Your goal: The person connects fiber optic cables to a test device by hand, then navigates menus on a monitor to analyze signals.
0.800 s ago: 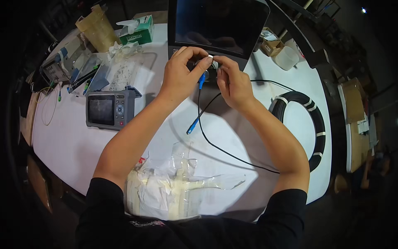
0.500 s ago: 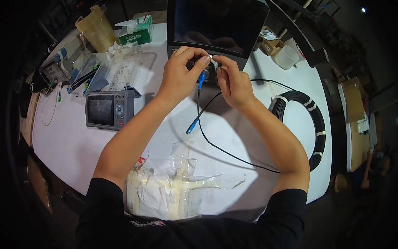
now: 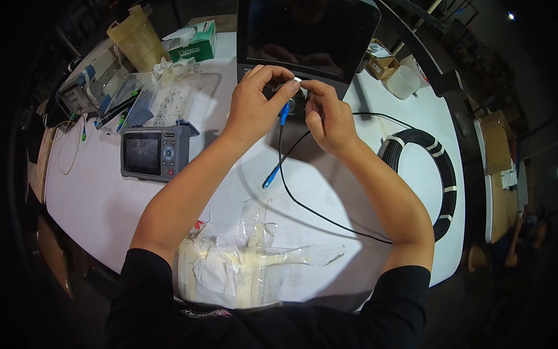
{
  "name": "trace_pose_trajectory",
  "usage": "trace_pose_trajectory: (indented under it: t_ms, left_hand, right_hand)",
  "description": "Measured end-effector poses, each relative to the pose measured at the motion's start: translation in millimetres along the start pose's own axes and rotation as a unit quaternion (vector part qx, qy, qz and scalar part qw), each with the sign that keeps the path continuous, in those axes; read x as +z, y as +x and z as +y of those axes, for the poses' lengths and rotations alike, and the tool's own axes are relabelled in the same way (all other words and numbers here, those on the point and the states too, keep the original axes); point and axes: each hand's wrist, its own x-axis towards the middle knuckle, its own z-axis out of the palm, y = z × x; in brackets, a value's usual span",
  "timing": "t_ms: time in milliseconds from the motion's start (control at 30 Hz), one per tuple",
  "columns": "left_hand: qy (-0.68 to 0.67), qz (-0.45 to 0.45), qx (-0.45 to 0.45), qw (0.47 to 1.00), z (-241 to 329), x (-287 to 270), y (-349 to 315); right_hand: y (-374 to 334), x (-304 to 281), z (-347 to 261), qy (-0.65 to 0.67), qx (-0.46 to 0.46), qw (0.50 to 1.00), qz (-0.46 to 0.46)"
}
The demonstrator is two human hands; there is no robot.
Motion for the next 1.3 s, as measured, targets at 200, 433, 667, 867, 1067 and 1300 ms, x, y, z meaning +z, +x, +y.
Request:
trace_pose_trajectory:
  t_ms: [200, 433, 667, 867, 1067, 1300]
  left_hand:
    - [0.021, -0.007, -0.003, 1.0, 2.0, 0.7, -0.4]
    - [0.015, -0.014, -0.004, 1.0, -2.2, -1.2, -0.1]
    - [0.029, -0.01, -0.007, 1.0, 1.4, 1.1, -1.5]
    - [0.026, 0.002, -0.026, 0.999, 3.3, 0.7, -0.6]
    - [0.006, -0.014, -0.021, 1.0, 1.6, -1.6, 1.4]
    - [0.013, -0.035, -0.036, 0.999, 3.4, -3.6, 0.2]
  right_hand:
    - [-0.4, -2.2, -3.3, -0.004, 0.043, 0.999, -0.01]
    - [0.1, -0.2, -4.0, 0.01, 0.064, 0.998, -0.014]
    - [0.6, -0.6, -0.8, -0.003, -0.012, 1.0, 0.014]
    - [4.2, -0.4, -1.2, -0.051, -0.089, 0.994, 0.041]
    - [5.7, -3.7, -2.5, -0.046, -0.086, 0.994, 0.04]
    - [1.9, -1.2, -2.8, -0.004, 0.005, 1.0, 0.006]
